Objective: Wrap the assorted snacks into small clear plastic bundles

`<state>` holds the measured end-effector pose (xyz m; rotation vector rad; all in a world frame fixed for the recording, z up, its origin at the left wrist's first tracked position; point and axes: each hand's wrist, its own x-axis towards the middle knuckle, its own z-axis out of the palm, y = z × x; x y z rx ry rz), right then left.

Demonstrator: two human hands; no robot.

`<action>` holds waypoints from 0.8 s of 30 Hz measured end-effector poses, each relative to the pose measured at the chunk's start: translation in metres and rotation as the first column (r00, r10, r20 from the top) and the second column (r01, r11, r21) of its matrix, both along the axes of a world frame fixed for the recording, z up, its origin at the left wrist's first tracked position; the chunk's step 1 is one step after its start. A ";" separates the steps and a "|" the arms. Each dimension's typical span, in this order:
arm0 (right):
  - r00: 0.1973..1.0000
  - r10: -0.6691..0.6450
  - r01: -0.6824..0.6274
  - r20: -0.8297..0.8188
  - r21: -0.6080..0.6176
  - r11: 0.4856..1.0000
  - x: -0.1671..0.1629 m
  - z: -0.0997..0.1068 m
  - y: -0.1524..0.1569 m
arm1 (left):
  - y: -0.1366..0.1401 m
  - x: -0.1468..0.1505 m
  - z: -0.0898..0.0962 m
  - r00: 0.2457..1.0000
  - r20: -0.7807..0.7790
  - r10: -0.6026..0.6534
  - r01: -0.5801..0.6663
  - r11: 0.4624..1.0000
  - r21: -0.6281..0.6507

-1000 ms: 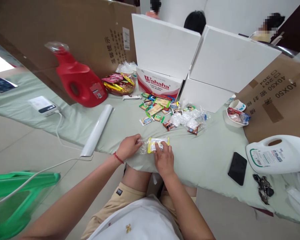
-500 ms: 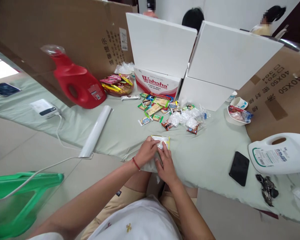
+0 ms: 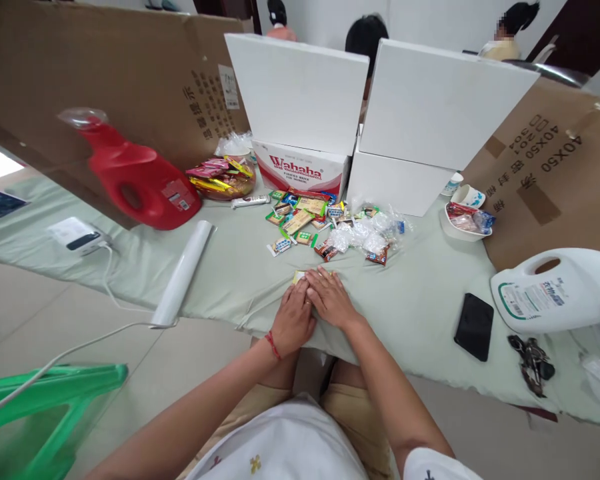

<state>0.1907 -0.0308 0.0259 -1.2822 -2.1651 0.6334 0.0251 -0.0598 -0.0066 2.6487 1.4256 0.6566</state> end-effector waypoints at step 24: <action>0.652 -0.361 -0.002 -0.667 -0.477 0.879 0.035 0.007 -0.060 | 0.019 0.009 0.065 0.491 0.763 0.420 0.474 0.606 -0.638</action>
